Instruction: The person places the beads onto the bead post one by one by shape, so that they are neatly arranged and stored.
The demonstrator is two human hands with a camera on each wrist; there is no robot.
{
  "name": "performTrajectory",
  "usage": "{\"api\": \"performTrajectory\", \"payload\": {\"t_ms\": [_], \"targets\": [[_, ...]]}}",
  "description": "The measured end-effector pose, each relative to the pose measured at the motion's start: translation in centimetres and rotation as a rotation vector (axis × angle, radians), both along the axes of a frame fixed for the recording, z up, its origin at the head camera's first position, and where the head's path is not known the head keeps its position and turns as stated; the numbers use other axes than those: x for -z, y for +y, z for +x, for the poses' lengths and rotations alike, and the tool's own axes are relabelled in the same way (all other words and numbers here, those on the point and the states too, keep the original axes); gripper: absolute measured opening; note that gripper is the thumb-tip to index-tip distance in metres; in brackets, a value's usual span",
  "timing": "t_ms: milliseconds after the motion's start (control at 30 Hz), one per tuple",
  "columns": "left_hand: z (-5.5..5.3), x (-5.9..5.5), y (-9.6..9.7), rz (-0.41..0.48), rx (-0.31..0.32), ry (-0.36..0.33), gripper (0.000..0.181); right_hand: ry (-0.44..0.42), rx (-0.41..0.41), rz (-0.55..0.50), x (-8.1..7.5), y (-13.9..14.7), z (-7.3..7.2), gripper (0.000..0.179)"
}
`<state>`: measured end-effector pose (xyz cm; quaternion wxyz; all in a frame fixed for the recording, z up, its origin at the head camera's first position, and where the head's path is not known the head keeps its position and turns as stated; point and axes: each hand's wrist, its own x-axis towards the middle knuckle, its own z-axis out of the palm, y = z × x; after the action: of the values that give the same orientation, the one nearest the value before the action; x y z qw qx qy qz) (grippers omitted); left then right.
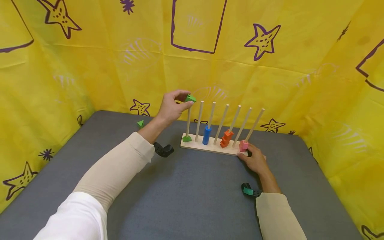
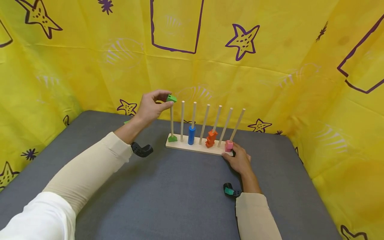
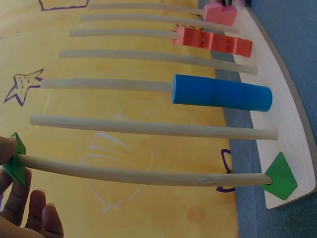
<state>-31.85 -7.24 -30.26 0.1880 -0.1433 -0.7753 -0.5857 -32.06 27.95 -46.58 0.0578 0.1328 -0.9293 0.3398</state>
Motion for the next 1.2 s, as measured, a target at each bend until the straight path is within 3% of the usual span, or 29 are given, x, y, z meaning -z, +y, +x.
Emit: {"api": "performTrajectory", "payload": {"t_ms": [267, 700, 1200], "targets": [[-0.1, 1.0, 0.3, 0.009, 0.031, -0.026, 0.036, -0.005, 0.003, 0.01, 0.1, -0.1, 0.0, 0.047], [0.0, 3.6, 0.3, -0.012, -0.005, -0.1, 0.033, -0.006, 0.011, 0.005, 0.1, -0.1, 0.0, 0.048], [0.3, 7.8, 0.4, -0.005, -0.058, -0.236, 0.036, 0.001, 0.005, 0.008, 0.2, 0.1, 0.0, 0.047]]}}
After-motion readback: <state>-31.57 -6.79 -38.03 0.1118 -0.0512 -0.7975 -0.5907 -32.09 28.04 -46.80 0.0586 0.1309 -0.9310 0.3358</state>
